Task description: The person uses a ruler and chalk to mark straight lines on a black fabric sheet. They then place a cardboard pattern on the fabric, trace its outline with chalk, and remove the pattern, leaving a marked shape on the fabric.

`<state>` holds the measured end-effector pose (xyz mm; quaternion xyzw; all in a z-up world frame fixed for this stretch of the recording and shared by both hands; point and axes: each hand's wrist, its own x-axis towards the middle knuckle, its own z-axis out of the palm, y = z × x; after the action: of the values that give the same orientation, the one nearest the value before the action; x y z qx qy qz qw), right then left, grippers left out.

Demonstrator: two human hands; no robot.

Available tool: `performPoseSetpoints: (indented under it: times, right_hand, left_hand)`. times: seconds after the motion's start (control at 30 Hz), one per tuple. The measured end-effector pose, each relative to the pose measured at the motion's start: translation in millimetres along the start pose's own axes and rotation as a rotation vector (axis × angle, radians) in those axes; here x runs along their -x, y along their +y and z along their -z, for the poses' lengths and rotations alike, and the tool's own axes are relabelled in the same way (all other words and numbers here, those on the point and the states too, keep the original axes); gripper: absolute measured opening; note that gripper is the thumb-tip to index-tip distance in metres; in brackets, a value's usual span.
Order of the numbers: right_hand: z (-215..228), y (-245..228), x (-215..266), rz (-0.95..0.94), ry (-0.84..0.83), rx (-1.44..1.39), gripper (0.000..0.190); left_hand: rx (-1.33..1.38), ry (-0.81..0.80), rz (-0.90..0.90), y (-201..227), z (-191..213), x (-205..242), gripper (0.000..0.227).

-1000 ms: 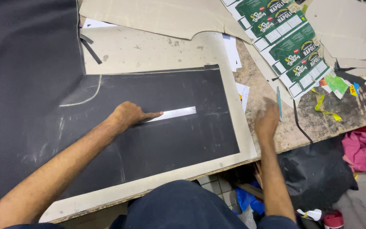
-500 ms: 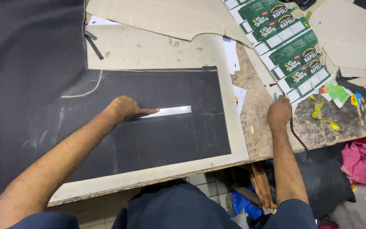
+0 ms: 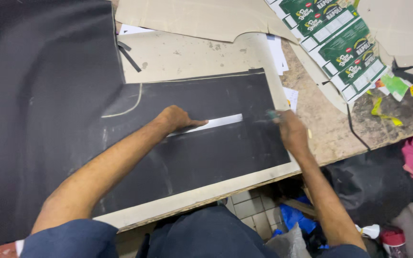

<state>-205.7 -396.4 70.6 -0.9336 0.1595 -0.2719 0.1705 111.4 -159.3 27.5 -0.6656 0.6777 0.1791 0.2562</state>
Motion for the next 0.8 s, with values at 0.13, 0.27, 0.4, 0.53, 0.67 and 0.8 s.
performPoseSetpoints:
  times: [0.13, 0.27, 0.4, 0.53, 0.67, 0.8]
  right_hand:
    - [-70.8, -142.6, 1.2, 0.091, -0.326, -0.149, 0.031]
    - [-144.8, -220.2, -19.8, 0.287, -0.146, -0.161, 0.028]
    - [-190.2, -242.4, -33.9, 0.318, -0.191, -0.194, 0.020]
    - [-215.1, -239.4, -33.5, 0.361, -0.266, -0.095, 0.014]
    - [-220.7, -237.2, -33.4, 0.369, -0.283, -0.052, 0.012]
    - [-220.0, -241.7, -37.0, 0.393, -0.302, -0.002, 0.015]
  left_hand:
    - [0.185, 0.088, -0.083, -15.8, -3.1, -12.6, 0.048]
    - [0.433, -0.031, -0.013, -26.1, -2.4, -19.6, 0.074]
    - [0.518, -0.035, -0.042, -32.7, 2.2, -26.1, 0.092]
    - [0.624, -0.079, -0.002, -34.0, -4.7, -38.8, 0.095]
    - [0.714, -0.085, -0.022, -33.8, -10.4, -51.7, 0.092]
    - [0.758, -0.091, -0.033, -35.0, -14.2, -56.0, 0.090]
